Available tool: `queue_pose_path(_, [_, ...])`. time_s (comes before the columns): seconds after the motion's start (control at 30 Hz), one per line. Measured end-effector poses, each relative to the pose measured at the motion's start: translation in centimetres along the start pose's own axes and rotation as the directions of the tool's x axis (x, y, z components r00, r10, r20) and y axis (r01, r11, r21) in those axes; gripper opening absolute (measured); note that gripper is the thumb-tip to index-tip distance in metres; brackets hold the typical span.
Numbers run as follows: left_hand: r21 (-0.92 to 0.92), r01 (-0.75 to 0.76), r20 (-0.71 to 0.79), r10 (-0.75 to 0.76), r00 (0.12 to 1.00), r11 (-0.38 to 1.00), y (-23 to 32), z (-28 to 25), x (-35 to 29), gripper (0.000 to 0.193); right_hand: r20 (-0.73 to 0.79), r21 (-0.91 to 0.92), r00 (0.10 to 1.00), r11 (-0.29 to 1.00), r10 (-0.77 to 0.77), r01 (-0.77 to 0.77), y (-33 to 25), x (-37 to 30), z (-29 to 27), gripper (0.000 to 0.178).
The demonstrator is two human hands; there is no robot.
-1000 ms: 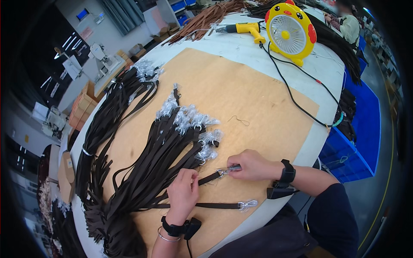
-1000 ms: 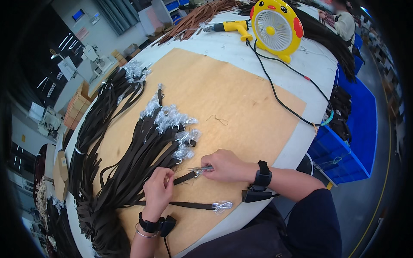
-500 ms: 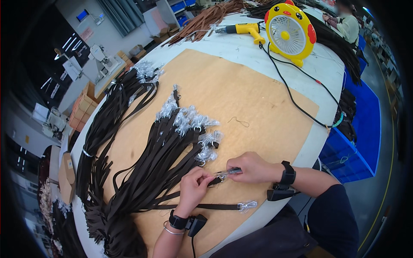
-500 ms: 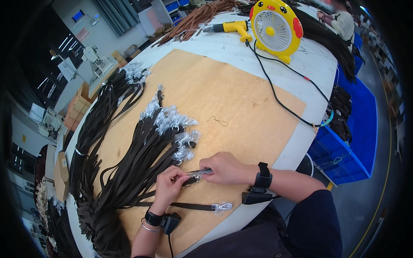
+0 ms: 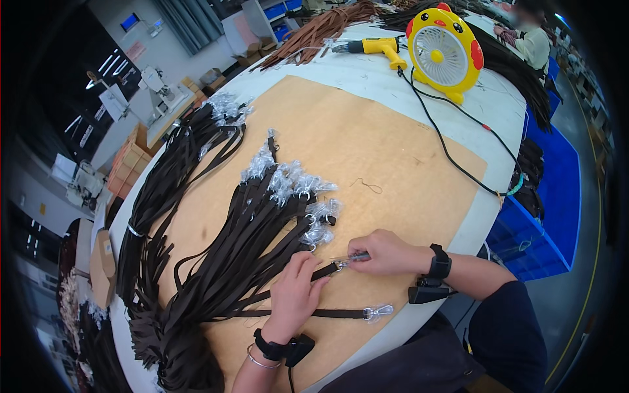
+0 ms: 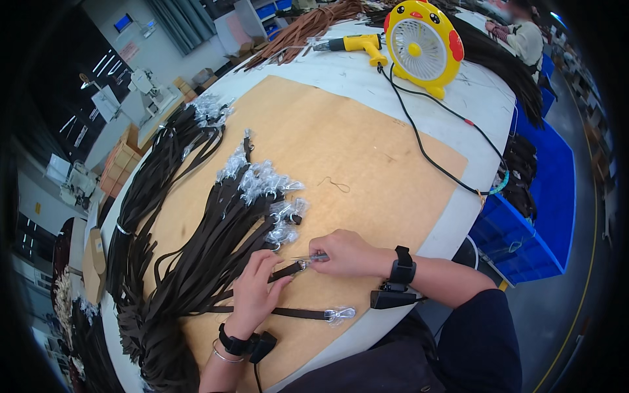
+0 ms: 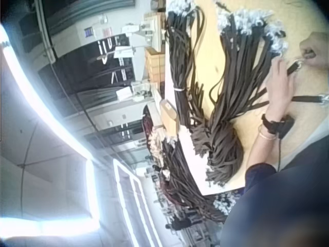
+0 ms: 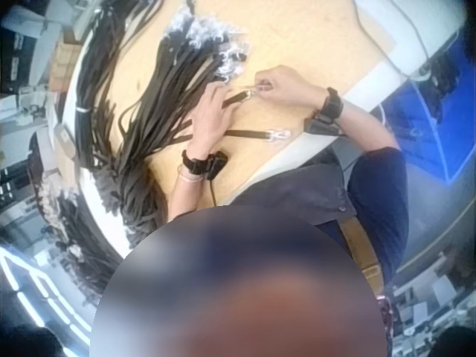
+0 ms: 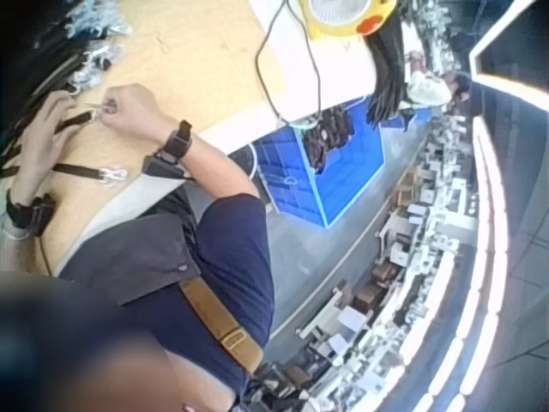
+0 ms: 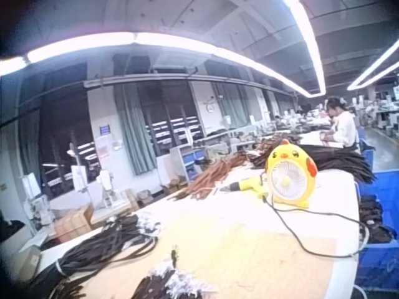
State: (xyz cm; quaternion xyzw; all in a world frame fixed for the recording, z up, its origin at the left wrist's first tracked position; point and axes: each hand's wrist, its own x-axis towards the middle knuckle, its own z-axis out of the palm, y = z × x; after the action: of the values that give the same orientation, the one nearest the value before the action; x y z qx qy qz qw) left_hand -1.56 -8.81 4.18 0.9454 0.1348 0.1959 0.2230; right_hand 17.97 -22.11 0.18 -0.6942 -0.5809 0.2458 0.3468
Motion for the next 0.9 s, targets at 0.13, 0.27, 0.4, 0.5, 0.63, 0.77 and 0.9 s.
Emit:
queue_pose_path(0.13, [-0.033, 0.006, 0.134, -0.001, 0.991, 0.999, -2.0, 1.6, 0.3, 0.020, -0.015, -0.018, 0.999, 0.999, -0.031, 0.031, -0.9, 0.1, -0.7, 0.029])
queue_pose_path(0.27, [-0.111, 0.120, 0.182, -0.099, 0.978, 0.987, -2.5, 1.6, 0.1, 0.015, -0.010, -0.242, 0.954, 0.926, -0.300, 0.289, -1.1, 1.0, -1.1, 0.031])
queue_pose_path(0.4, [-0.202, 0.204, 0.178, -0.169, 0.970, 0.958, -2.5, 1.6, 0.2, 0.013, 0.151, -0.326, 0.916, 0.856, -0.371, 0.400, -0.2, 1.8, -1.0, 0.029])
queue_pose_path(0.5, [-0.231, 0.177, 0.113, -0.154, 0.982, 0.957, -2.6, 2.0, 0.1, 0.013, 0.175, -0.362, 0.926, 0.853, -0.334, 0.376, -0.1, 1.7, -1.0, 0.026])
queue_pose_path(0.63, [-0.217, 0.228, 0.178, -0.191, 0.965, 0.949, -2.0, 1.5, 0.5, 0.012, 0.167, -0.354, 0.921, 0.850, -0.353, 0.390, 0.1, 1.7, -1.1, 0.026])
queue_pose_path(0.77, [-0.179, 0.171, 0.158, -0.144, 0.977, 0.969, -2.2, 1.9, 0.5, 0.009, 0.128, -0.317, 0.903, 0.846, -0.410, 0.429, 0.5, 1.7, -0.7, 0.024])
queue_pose_path(0.9, [-0.187, 0.246, 0.148, -0.220, 0.964, 0.951, -2.2, 2.1, 0.4, 0.007, 0.133, -0.306, 0.905, 0.851, -0.405, 0.426, 0.4, 1.8, -0.6, 0.022])
